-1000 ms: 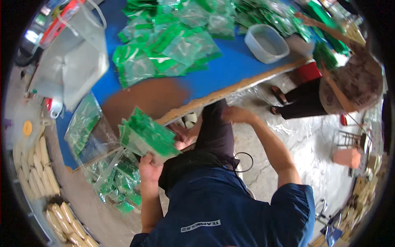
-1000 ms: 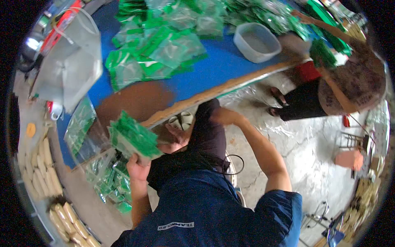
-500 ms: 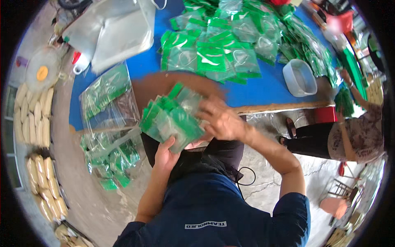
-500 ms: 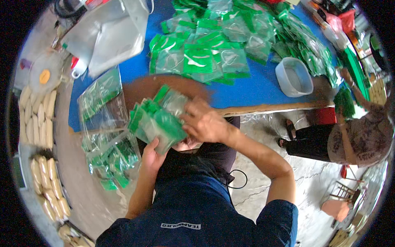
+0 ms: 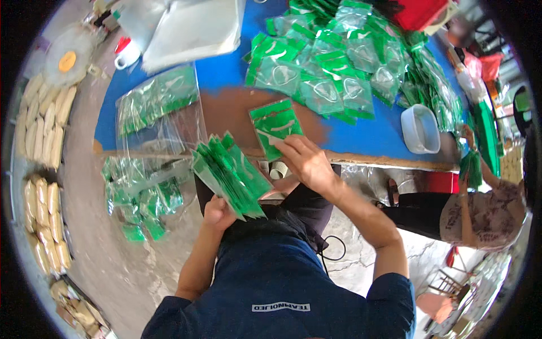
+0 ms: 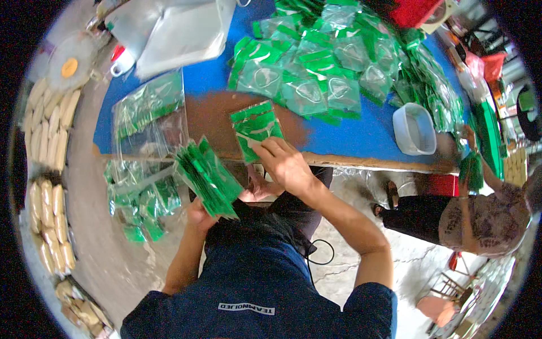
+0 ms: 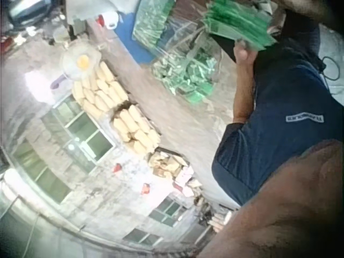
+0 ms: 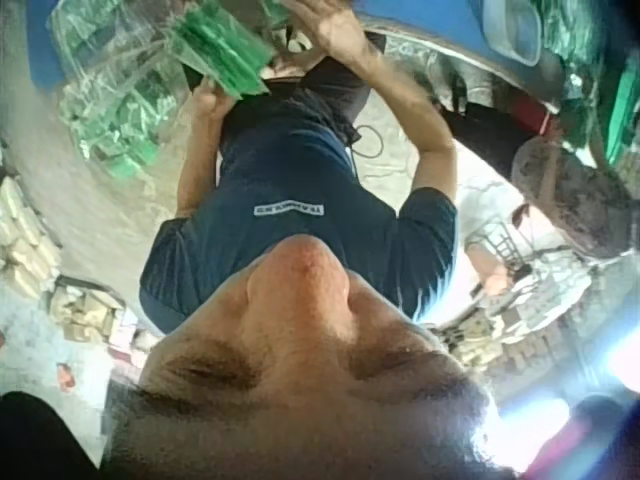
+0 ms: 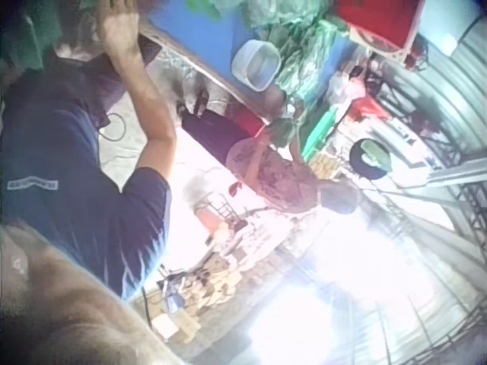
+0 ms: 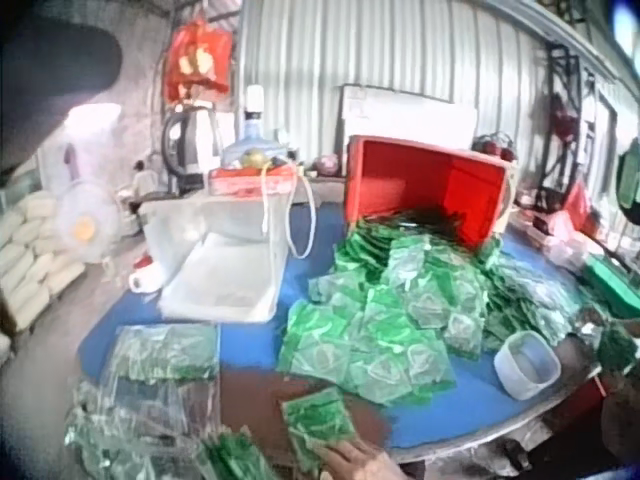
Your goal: The recorder counts a stack of small green packets and places them into a larger clear plastic bag.
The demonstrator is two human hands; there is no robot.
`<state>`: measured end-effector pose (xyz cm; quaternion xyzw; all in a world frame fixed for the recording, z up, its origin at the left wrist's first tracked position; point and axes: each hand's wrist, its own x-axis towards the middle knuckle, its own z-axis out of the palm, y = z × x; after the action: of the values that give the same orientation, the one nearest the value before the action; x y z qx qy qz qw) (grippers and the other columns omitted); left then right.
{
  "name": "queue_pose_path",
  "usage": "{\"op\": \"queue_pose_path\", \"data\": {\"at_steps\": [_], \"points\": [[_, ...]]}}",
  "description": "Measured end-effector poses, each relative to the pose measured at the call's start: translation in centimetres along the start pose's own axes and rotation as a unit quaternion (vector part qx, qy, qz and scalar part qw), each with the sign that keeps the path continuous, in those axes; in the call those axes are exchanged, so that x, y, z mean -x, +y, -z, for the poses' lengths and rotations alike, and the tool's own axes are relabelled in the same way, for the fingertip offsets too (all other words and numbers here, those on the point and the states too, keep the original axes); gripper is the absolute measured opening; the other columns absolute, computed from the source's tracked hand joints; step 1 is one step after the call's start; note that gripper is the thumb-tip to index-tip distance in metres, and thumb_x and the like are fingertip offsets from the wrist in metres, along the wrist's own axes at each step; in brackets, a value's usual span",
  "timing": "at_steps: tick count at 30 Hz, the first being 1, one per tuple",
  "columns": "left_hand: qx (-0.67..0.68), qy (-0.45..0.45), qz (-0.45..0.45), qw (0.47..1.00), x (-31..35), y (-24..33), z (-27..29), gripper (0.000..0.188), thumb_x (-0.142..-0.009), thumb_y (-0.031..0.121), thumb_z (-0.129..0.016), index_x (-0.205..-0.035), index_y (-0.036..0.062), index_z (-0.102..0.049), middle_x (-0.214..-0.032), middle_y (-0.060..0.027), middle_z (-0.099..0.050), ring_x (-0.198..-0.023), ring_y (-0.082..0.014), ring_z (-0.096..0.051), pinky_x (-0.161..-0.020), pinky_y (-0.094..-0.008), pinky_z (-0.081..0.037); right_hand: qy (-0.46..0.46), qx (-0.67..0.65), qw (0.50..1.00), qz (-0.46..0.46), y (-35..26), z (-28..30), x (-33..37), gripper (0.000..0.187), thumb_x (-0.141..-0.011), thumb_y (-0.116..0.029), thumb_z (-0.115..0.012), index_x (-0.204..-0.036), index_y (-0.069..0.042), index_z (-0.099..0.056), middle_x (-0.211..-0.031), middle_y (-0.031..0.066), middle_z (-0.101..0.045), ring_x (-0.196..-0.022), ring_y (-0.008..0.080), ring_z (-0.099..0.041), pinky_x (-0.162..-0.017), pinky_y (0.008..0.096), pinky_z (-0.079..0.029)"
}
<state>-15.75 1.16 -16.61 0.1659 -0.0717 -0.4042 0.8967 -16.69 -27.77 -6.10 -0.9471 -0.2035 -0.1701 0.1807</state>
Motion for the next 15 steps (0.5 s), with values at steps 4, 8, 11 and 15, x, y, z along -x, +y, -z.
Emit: {"op": "queue_pose_path", "data": {"at_steps": [4,8,11,15], "points": [[0.038,0.035,-0.001,0.999,-1.5,-0.9,-2.5,0.06,-0.092,0.029,-0.065,-0.142,0.0033,-0.043,-0.136,-0.0145,-0.055,-0.126,-0.0316,-0.053,-0.109,-0.0505,-0.039,0.206,-0.603,0.666,-0.388,-3.8,-0.8,-0.3,0.01,-0.098,-0.01,-0.06,-0.1,0.0,-0.061,-0.088,0.001,-0.065,-0.079,0.005,-0.059,-0.067,0.0241,-0.049],[0.07,0.09,-0.011,0.993,-3.3,-1.1,-3.5,0.049,-0.094,0.024,-0.061,-0.136,0.0033,-0.048,-0.132,-0.0134,-0.058,-0.123,-0.0309,-0.055,-0.104,-0.0496,-0.044,-0.044,-0.496,0.785,-0.37,-1.8,0.5,-0.6,0.026,-0.099,-0.022,-0.058,-0.11,0.002,-0.063,-0.094,0.0087,-0.07,-0.086,0.0166,-0.066,-0.075,0.0294,-0.052],[0.042,0.169,-0.023,0.984,-2.4,-1.0,-2.9,0.044,-0.092,0.022,-0.06,-0.131,0.0038,-0.051,-0.129,-0.0118,-0.06,-0.117,-0.0297,-0.058,-0.096,-0.0462,-0.048,0.09,-0.027,0.977,-0.194,5.3,1.7,-1.7,0.067,-0.09,-0.047,-0.065,-0.131,0.005,-0.051,-0.128,0.0279,-0.055,-0.123,0.0418,-0.05,-0.106,0.0494,-0.038],[0.004,0.176,-0.038,0.984,-0.5,-0.5,-1.8,0.05,-0.089,0.02,-0.062,-0.133,0.0003,-0.049,-0.13,-0.0128,-0.059,-0.118,-0.0298,-0.057,-0.1,-0.0455,-0.045,-0.045,0.075,0.989,-0.118,5.3,3.6,0.4,0.076,-0.083,-0.045,-0.07,-0.137,0.004,-0.047,-0.144,0.0256,-0.043,-0.135,0.0439,-0.038,-0.111,0.0544,-0.031]]}}
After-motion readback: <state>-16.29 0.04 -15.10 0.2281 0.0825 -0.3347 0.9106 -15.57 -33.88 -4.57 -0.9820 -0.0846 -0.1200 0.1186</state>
